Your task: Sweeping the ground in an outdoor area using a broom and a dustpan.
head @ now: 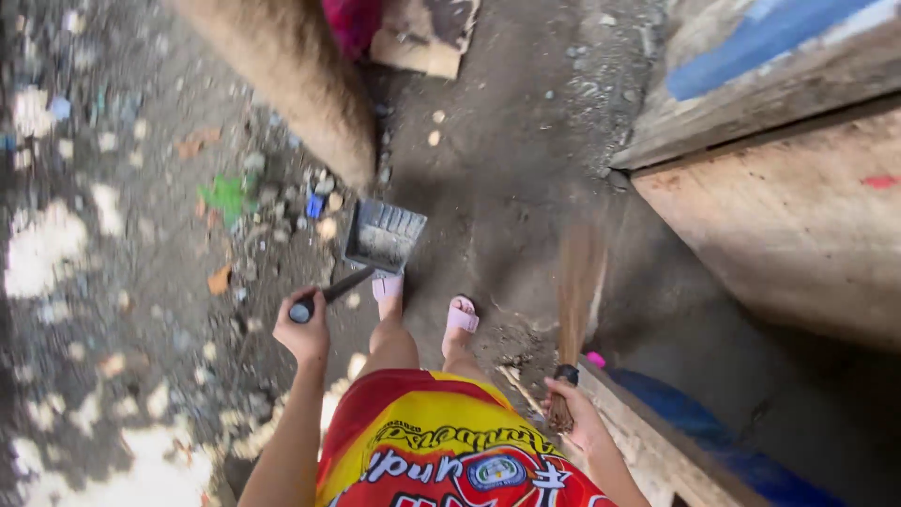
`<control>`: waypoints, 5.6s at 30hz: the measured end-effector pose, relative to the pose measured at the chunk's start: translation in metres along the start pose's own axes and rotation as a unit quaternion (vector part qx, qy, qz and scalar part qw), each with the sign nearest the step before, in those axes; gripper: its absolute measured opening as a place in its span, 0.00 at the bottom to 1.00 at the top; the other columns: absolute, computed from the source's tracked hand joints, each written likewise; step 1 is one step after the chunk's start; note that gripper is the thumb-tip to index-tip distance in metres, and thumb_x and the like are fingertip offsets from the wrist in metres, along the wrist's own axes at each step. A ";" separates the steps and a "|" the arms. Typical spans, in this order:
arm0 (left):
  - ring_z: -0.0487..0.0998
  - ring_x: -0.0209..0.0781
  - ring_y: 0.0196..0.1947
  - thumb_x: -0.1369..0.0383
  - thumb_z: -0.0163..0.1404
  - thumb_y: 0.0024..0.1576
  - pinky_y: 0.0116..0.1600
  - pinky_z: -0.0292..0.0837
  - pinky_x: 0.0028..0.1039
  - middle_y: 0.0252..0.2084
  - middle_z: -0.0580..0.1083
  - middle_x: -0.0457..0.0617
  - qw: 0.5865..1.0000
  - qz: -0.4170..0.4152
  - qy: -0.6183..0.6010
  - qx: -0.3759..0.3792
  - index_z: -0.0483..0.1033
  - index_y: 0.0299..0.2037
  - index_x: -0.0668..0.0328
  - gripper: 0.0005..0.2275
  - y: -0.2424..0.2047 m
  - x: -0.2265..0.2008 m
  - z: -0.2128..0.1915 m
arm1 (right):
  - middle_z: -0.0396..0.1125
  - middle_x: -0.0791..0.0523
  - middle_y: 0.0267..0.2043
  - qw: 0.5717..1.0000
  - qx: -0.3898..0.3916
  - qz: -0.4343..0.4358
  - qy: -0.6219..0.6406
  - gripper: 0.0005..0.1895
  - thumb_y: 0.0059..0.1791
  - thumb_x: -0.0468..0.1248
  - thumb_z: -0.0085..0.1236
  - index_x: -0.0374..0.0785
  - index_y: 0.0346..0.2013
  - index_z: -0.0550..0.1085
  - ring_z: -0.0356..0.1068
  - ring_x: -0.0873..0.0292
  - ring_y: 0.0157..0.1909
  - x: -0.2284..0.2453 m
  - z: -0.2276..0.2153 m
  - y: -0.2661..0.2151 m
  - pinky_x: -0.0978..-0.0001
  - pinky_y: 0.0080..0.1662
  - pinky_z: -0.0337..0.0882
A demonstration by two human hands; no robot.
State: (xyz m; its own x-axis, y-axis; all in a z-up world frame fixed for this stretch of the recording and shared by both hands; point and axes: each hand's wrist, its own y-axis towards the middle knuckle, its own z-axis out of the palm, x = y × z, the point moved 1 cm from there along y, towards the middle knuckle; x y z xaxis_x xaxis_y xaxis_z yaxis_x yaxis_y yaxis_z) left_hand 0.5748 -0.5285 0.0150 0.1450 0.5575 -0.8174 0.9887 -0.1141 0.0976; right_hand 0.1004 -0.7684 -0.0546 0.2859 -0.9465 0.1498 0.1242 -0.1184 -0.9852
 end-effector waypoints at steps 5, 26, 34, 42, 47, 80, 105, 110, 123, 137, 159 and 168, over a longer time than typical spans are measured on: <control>0.83 0.41 0.41 0.70 0.63 0.56 0.51 0.76 0.30 0.38 0.82 0.52 0.995 0.023 0.001 0.095 0.83 0.40 0.62 0.06 0.066 0.003 0.049 | 0.67 0.54 0.22 0.987 -0.038 -0.017 0.157 0.08 0.49 0.37 0.59 0.37 0.30 0.71 0.68 0.56 0.22 -0.037 0.013 0.003 0.62 0.26 0.73; 0.80 0.38 0.44 0.69 0.62 0.57 0.53 0.75 0.28 0.42 0.81 0.51 0.946 0.085 0.030 0.313 0.82 0.40 0.65 0.07 0.161 0.029 0.090 | 0.64 0.54 0.21 0.981 0.022 0.032 0.187 0.07 0.45 0.36 0.54 0.39 0.22 0.69 0.63 0.58 0.20 -0.057 0.107 0.259 0.61 0.26 0.69; 0.80 0.43 0.51 0.76 0.57 0.58 0.59 0.73 0.32 0.46 0.81 0.53 0.942 0.084 -0.003 0.325 0.80 0.41 0.66 0.04 0.151 0.054 0.067 | 0.62 0.54 0.19 0.981 0.190 -0.029 0.029 0.10 0.43 0.27 0.58 0.34 0.19 0.67 0.64 0.60 0.19 -0.035 0.132 0.096 0.66 0.23 0.64; 0.81 0.43 0.51 0.76 0.57 0.59 0.60 0.75 0.33 0.47 0.81 0.53 0.946 0.052 0.002 0.321 0.80 0.38 0.66 0.01 0.133 0.042 0.078 | 0.65 0.53 0.18 0.988 -0.134 -0.026 0.073 0.11 0.47 0.40 0.60 0.38 0.25 0.70 0.64 0.57 0.18 0.032 -0.108 0.017 0.65 0.22 0.63; 0.82 0.43 0.52 0.77 0.57 0.58 0.61 0.74 0.33 0.45 0.81 0.54 0.956 0.081 0.002 0.280 0.79 0.37 0.67 0.01 0.105 0.023 0.078 | 0.67 0.56 0.22 0.960 0.037 -0.060 0.272 0.11 0.49 0.37 0.60 0.43 0.23 0.70 0.66 0.60 0.19 0.061 -0.126 0.247 0.66 0.23 0.71; 0.81 0.44 0.53 0.80 0.56 0.58 0.63 0.76 0.38 0.47 0.79 0.53 0.992 -0.078 -0.020 0.095 0.78 0.40 0.67 0.03 -0.015 -0.023 0.153 | 0.62 0.57 0.14 0.961 0.219 0.005 -0.171 0.12 0.43 0.35 0.58 0.41 0.16 0.67 0.61 0.59 0.14 0.214 0.104 0.244 0.65 0.20 0.62; 0.80 0.48 0.56 0.83 0.55 0.60 0.66 0.74 0.38 0.50 0.78 0.59 0.996 -0.036 -0.072 0.035 0.75 0.42 0.72 0.04 -0.010 -0.025 0.128 | 0.68 0.52 0.17 0.974 0.159 0.010 -0.163 0.08 0.40 0.28 0.60 0.35 0.17 0.71 0.67 0.54 0.17 0.285 0.186 0.274 0.61 0.23 0.68; 0.79 0.48 0.58 0.83 0.54 0.60 0.67 0.72 0.38 0.50 0.78 0.59 0.987 -0.116 -0.105 0.040 0.75 0.42 0.71 0.04 0.009 -0.027 0.130 | 0.66 0.56 0.16 0.943 0.166 -0.065 -0.281 0.09 0.40 0.30 0.61 0.37 0.17 0.71 0.65 0.60 0.15 0.294 0.135 0.192 0.65 0.19 0.63; 0.81 0.49 0.54 0.82 0.57 0.56 0.62 0.75 0.36 0.46 0.80 0.58 0.992 -0.060 -0.050 0.100 0.77 0.38 0.68 0.04 0.092 -0.027 0.155 | 0.62 0.57 0.10 0.978 0.176 0.062 -0.093 0.17 0.41 0.40 0.60 0.46 0.11 0.63 0.61 0.59 0.08 0.342 0.129 0.361 0.65 0.12 0.62; 0.83 0.44 0.52 0.77 0.58 0.55 0.59 0.76 0.32 0.45 0.82 0.53 0.989 -0.036 -0.007 0.145 0.79 0.37 0.65 0.03 0.138 -0.031 0.187 | 0.66 0.53 0.20 0.974 0.029 -0.026 -0.223 0.11 0.43 0.28 0.61 0.35 0.35 0.68 0.68 0.56 0.18 0.312 0.126 0.102 0.61 0.21 0.69; 0.85 0.40 0.45 0.76 0.61 0.54 0.54 0.77 0.29 0.41 0.83 0.51 0.981 -0.002 -0.008 0.193 0.81 0.36 0.64 0.04 0.157 -0.043 0.171 | 0.68 0.46 0.13 0.952 -0.062 -0.022 -0.300 0.11 0.42 0.28 0.62 0.19 0.21 0.72 0.70 0.51 0.14 0.207 0.056 0.045 0.59 0.19 0.67; 0.82 0.34 0.38 0.73 0.62 0.54 0.48 0.77 0.27 0.39 0.82 0.48 0.968 0.025 -0.041 0.246 0.81 0.39 0.61 0.06 0.195 -0.099 0.212 | 0.65 0.46 0.19 0.978 -0.129 0.038 -0.157 0.10 0.42 0.28 0.64 0.26 0.26 0.70 0.68 0.46 0.18 0.150 -0.007 -0.016 0.49 0.22 0.70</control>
State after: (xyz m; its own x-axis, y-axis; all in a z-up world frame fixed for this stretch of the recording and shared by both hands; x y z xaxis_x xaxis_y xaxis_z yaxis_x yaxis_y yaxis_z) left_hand 0.7448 -0.7803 -0.0052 0.1681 0.4762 -0.8631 0.8394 -0.5283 -0.1280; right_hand 0.1349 -0.9106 -0.0166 0.5677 -0.8215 0.0532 -0.1413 -0.1609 -0.9768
